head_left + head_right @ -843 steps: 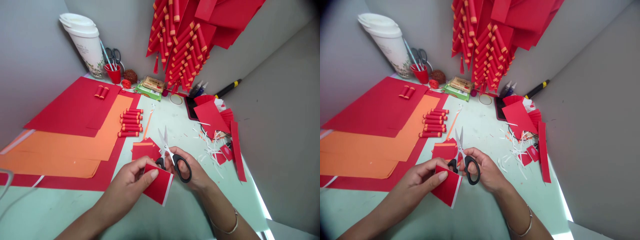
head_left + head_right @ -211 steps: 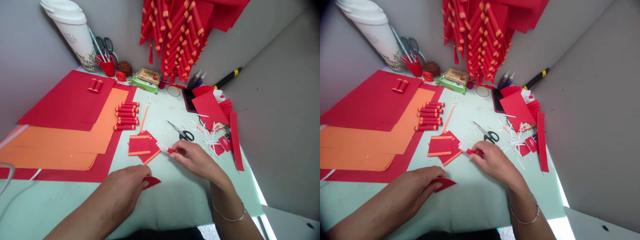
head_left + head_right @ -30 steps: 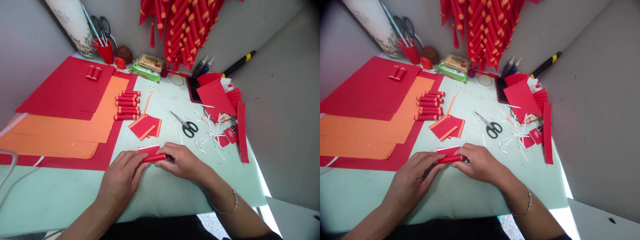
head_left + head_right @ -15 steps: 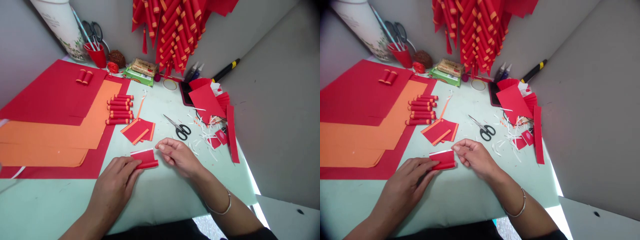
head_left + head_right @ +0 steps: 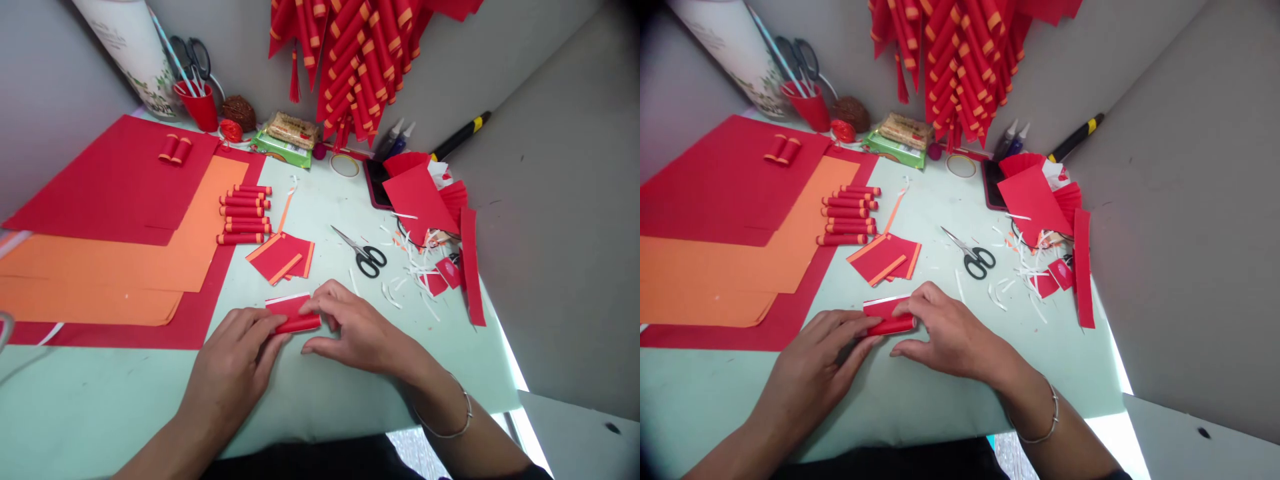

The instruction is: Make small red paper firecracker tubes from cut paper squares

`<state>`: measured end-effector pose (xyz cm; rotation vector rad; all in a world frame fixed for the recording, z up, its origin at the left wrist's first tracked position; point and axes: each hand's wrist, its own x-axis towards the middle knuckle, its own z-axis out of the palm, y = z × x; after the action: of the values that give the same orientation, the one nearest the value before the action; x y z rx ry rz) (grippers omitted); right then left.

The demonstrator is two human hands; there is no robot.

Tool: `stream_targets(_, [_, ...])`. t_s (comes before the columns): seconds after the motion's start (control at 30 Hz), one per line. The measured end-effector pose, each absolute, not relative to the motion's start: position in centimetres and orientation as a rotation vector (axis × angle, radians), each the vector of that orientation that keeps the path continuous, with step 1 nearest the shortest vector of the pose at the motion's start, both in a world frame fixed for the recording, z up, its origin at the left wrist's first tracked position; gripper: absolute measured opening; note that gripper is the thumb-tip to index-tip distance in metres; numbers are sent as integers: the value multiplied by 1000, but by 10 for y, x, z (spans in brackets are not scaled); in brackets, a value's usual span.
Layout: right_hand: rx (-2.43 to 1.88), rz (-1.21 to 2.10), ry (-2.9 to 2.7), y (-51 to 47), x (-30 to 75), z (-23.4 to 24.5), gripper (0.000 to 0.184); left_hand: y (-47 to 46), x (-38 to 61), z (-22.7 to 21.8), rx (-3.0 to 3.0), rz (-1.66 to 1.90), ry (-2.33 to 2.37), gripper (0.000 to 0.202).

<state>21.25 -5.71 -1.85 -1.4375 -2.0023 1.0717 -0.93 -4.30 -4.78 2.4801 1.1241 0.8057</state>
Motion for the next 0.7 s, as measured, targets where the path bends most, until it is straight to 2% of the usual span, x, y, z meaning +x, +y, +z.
stream_targets(0.1, [-1398,977,-2127,-57,211,-24,19,-45,-9,-46,2466,822,1124,16])
stream_targets(0.17, [-1389,936,-2151,-56,210,-27,15,-45,-9,-46,2478,832,1122,16])
stream_targets(0.37, [-1414,971,-2163,-58,210,-28,12,-46,-9,-47,2485,846,1092,12])
stream_targets(0.6, [-1444,1004,-2176,-59,211,-30,24,-46,-10,-46,2405,730,1168,13])
stream_targets(0.7, [-1434,998,-2169,-57,212,-30,20,-46,-10,-46,2376,691,1197,14])
